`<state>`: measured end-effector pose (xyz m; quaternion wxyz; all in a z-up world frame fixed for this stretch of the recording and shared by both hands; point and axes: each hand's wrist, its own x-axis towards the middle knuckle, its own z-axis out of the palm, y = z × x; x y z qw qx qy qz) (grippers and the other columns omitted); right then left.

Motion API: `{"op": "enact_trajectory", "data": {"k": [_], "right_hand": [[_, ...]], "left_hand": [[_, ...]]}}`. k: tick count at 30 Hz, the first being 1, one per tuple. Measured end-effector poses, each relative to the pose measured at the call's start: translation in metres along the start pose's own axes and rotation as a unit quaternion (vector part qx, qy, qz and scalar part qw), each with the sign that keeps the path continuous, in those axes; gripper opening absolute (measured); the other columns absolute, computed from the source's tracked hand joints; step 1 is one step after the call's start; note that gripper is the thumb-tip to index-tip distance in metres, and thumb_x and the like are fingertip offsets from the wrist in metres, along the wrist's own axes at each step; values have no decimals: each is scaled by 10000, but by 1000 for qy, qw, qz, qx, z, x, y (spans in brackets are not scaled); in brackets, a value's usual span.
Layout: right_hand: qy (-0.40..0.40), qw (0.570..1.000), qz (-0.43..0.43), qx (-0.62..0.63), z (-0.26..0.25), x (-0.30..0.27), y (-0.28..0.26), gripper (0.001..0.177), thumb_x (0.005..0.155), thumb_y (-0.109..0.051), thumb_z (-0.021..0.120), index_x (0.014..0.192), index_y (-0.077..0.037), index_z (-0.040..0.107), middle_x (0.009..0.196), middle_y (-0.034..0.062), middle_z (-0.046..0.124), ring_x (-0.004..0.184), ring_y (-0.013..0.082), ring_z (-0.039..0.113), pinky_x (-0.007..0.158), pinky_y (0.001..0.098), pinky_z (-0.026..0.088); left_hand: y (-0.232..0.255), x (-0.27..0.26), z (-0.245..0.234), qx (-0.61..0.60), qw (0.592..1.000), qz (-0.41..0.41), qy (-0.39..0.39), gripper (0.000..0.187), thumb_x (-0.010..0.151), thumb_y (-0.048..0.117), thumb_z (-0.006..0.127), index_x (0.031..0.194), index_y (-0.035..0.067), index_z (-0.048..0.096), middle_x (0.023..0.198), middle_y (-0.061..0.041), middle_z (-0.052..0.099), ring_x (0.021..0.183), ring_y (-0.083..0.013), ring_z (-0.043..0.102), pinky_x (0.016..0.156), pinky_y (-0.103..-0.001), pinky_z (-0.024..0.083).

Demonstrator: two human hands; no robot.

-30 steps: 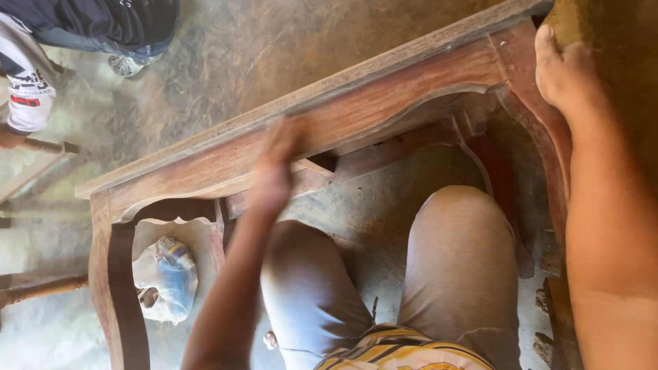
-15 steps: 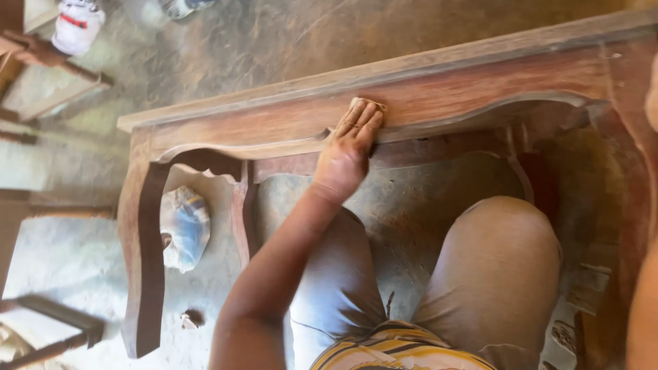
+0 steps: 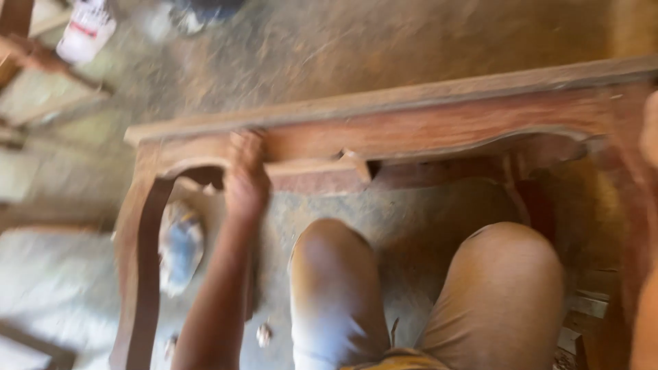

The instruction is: Sanding the wooden frame of a table using sandpaper

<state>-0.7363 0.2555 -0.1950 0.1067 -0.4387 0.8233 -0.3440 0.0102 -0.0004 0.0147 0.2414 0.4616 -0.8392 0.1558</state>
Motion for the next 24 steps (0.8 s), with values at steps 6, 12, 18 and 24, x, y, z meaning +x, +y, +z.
{"op": "enact_trajectory", "data": {"k": [6,12,18,24], "right_hand": [[-22,967,243,-70,-53,-17,-115,1016,1179,-677,247,1261,263,622,1243,537,580,1169,688,547,997,673,424],[4,979,202,-11,-42,-24,-130,819,1100,-581,308,1315,155,597,1298,413,606,1220,564,575,1039,572,449],[-85,953,282,-75,-67,-32,-186,912,1116,-643,209,1097,110,723,1249,343,672,1113,515,671,1030,614,493],[-121,944,290,-99,-104,-47,-237,927,1082,-680,164,1227,60,704,1323,328,656,1255,490,613,1099,620,437]], "left_hand": [[-55,7,-45,-189,952,-156,-181,573,844,-19,567,1384,154,652,1305,-83,671,1153,-295,636,991,-411,496],[-146,4,-46,320,937,-8,-141,235,958,253,687,1163,250,801,1197,52,808,1063,-182,770,900,-285,630],[83,29,-3,-224,954,182,-83,454,951,-90,602,1400,-22,617,1453,-182,628,1364,-329,577,1186,-402,443],[269,94,27,-281,877,370,-123,456,932,47,567,1383,8,619,1488,-182,589,1426,-358,503,1226,-441,364]]}}
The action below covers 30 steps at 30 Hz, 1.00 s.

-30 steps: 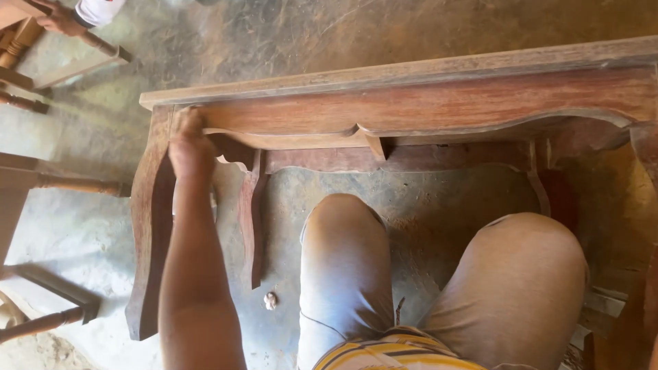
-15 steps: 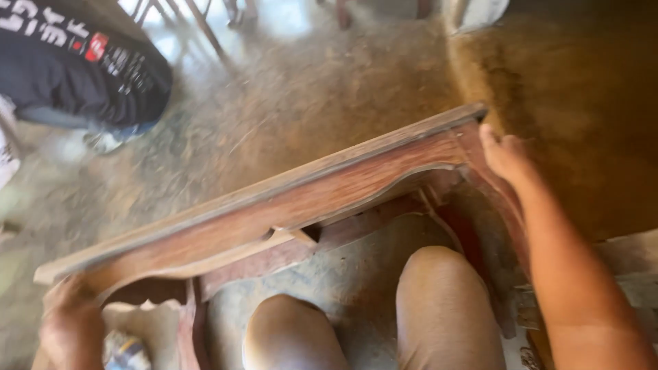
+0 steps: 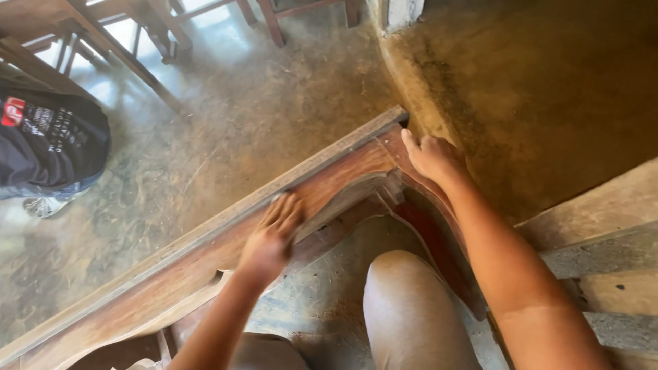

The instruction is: Sanding the wooden frame of a table using sandpaper

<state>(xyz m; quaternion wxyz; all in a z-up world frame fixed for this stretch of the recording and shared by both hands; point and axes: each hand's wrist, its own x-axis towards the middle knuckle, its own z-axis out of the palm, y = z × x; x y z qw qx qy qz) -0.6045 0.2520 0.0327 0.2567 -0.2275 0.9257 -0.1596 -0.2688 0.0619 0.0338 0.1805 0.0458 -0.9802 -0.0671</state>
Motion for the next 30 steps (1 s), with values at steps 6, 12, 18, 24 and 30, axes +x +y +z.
{"op": "enact_trajectory", "data": {"k": [6,12,18,24,30], "right_hand": [[0,999,-38,22,14,22,20,993,1073,-709,175,1299,118,675,1348,379,635,1352,473,557,1126,600,403],[25,995,-89,28,27,38,36,1024,1127,-726,213,1168,154,737,1219,405,684,1279,519,589,1063,621,420],[27,999,-40,1,9,9,13,920,1116,-684,221,1196,54,764,1204,368,716,1249,530,614,1045,625,436],[15,999,-34,-24,7,10,13,938,1113,-697,168,1249,31,745,1252,353,705,1276,514,603,1050,610,443],[34,998,-47,10,26,33,31,936,1139,-653,188,1219,102,736,1267,379,687,1296,529,577,1071,650,409]], "left_hand": [[30,104,89,-32,994,91,43,533,917,144,620,1417,-35,585,1412,-249,639,1373,-444,555,1203,-493,409],[-11,-22,-8,-34,999,36,-23,558,960,210,655,1465,-8,562,1509,-224,571,1441,-427,484,1249,-470,350],[-40,-92,-50,-1,1000,16,-22,432,1001,131,597,1417,16,612,1487,-184,603,1413,-403,524,1226,-470,397],[13,87,64,-84,989,124,12,460,1030,93,520,1482,14,559,1490,-226,586,1418,-442,513,1234,-521,369],[48,164,131,-81,981,147,100,434,1027,233,565,1394,6,612,1403,-171,669,1379,-390,577,1254,-471,386]]}}
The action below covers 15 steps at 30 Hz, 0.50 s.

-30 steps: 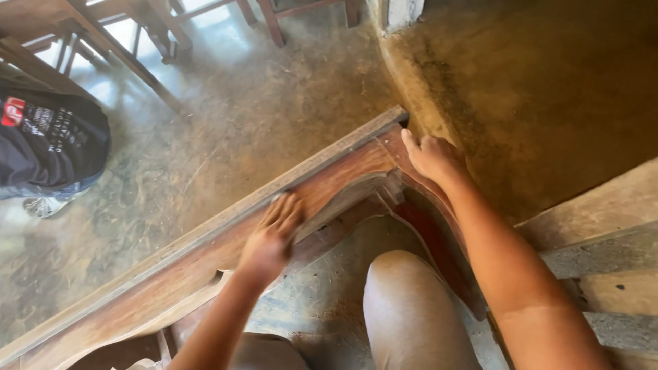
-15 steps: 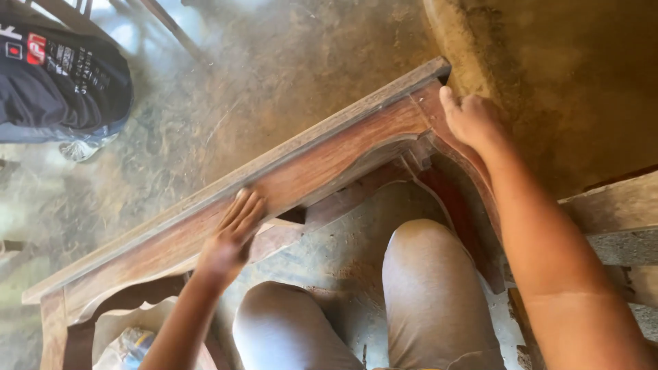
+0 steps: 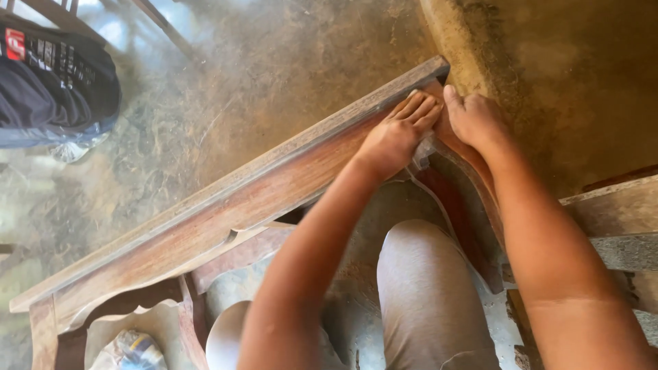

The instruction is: Sanding the wooden frame of a table using sandpaper

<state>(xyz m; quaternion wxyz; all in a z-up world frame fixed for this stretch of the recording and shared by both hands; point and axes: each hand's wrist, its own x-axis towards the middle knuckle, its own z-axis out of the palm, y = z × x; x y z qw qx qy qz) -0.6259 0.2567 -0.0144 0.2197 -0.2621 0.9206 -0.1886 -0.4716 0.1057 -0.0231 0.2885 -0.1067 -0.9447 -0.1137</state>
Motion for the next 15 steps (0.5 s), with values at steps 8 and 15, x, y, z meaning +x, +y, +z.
{"op": "enact_trajectory", "data": {"k": [8,15], "right_hand": [[-16,999,17,-26,-6,-2,-3,975,1108,-710,165,1239,72,733,1239,355,708,1267,508,610,1044,630,442],[10,999,8,30,3,6,4,919,1127,-634,214,1237,137,702,1281,404,660,1310,532,558,1083,648,399]], "left_hand": [[14,-68,-103,-1,997,-6,-70,362,1048,158,615,1361,-21,655,1409,-225,653,1371,-417,570,1208,-511,408],[-5,7,26,33,999,11,21,393,1055,248,573,1375,27,636,1389,-164,679,1364,-353,592,1229,-458,418]]}}
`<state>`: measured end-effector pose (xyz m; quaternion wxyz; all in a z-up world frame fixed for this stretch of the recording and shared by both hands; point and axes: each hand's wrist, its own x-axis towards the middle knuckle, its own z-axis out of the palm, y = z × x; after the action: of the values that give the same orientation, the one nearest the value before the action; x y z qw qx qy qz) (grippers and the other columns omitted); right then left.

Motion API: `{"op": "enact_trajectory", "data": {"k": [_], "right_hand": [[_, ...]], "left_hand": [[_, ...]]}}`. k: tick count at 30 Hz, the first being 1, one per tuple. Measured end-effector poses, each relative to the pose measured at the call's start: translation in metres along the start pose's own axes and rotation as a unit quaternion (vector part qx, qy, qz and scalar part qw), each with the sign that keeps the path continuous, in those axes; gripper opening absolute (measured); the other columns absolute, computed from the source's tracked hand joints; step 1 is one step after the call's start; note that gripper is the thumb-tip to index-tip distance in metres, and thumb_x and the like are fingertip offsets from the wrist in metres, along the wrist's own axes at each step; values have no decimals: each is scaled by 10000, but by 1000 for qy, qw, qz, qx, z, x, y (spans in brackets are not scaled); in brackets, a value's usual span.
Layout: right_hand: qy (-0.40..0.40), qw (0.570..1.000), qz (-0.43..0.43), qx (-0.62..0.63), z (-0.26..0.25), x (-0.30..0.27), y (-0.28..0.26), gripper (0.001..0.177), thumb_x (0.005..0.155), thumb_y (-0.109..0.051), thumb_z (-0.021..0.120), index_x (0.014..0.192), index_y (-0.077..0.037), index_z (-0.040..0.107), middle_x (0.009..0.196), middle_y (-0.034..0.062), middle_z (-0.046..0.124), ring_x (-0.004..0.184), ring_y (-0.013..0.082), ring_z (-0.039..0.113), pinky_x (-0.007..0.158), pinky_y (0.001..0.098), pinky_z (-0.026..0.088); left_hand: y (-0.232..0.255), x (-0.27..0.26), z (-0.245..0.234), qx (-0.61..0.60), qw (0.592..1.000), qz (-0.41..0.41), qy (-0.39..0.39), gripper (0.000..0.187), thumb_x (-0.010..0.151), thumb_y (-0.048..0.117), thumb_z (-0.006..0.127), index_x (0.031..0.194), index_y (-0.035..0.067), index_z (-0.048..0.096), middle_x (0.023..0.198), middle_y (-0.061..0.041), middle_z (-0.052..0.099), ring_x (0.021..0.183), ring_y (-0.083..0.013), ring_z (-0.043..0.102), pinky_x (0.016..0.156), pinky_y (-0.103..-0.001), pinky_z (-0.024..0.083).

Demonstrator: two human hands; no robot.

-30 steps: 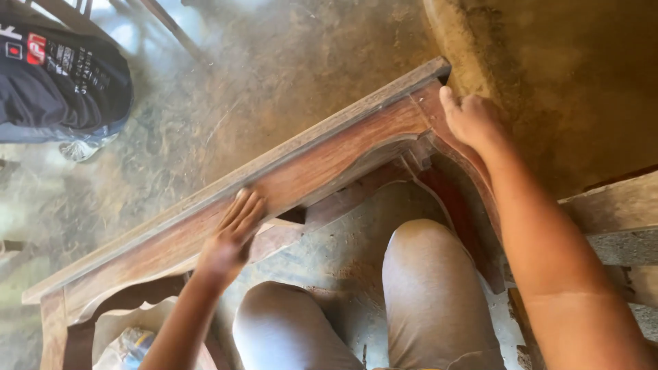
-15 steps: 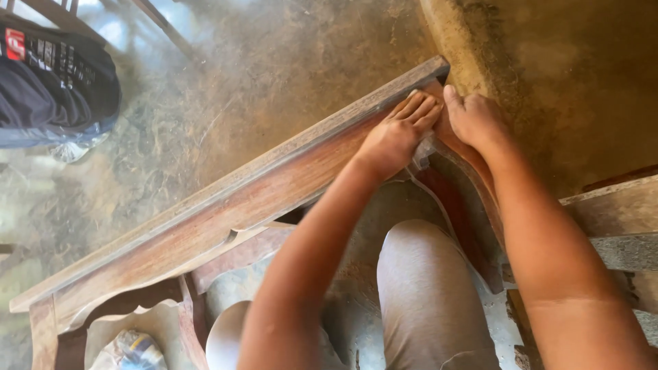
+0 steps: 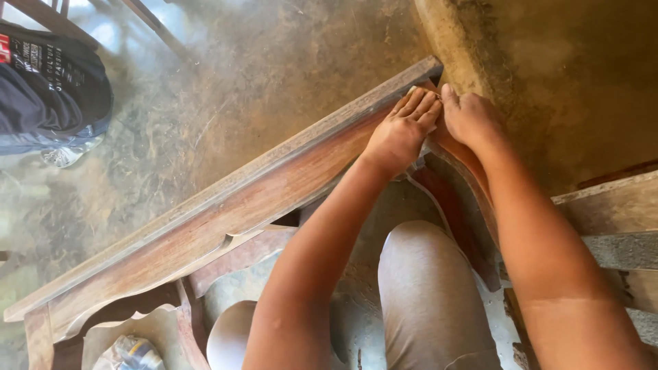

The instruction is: Sanding the wooden frame of a table using sandpaper

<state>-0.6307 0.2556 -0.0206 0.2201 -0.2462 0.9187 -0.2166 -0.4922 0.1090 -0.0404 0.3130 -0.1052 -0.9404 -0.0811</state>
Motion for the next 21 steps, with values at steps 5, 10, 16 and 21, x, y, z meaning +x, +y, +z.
{"op": "enact_trajectory", "data": {"k": [5,10,16,21], "right_hand": [[15,1000,-26,0,-4,-11,-5,944,1150,-624,212,1185,168,724,1232,423,676,1267,563,578,1044,654,424],[-14,1000,2,-16,-17,-24,-20,923,1130,-659,226,1176,107,740,1186,386,705,1228,523,621,1010,631,471],[17,1000,-17,-18,-4,-11,-8,874,1147,-604,263,1172,130,738,1189,404,696,1229,534,615,1016,631,464],[27,999,-37,-12,11,15,14,882,1172,-592,272,1199,170,717,1222,419,680,1249,544,597,1043,638,442]], "left_hand": [[4,-61,-105,-55,996,-22,-66,520,1032,302,628,1459,12,565,1484,-208,600,1426,-411,527,1254,-491,373],[10,-133,-206,-5,987,-82,-139,397,1018,54,518,1392,-20,628,1435,-214,639,1367,-409,572,1194,-478,426],[5,-40,-77,-23,997,-33,-59,462,1019,103,523,1471,9,545,1425,-214,646,1369,-421,584,1200,-486,454],[-1,-10,-22,2,998,-65,-25,426,1006,232,590,1400,74,626,1412,-108,677,1389,-335,586,1207,-442,453]]}}
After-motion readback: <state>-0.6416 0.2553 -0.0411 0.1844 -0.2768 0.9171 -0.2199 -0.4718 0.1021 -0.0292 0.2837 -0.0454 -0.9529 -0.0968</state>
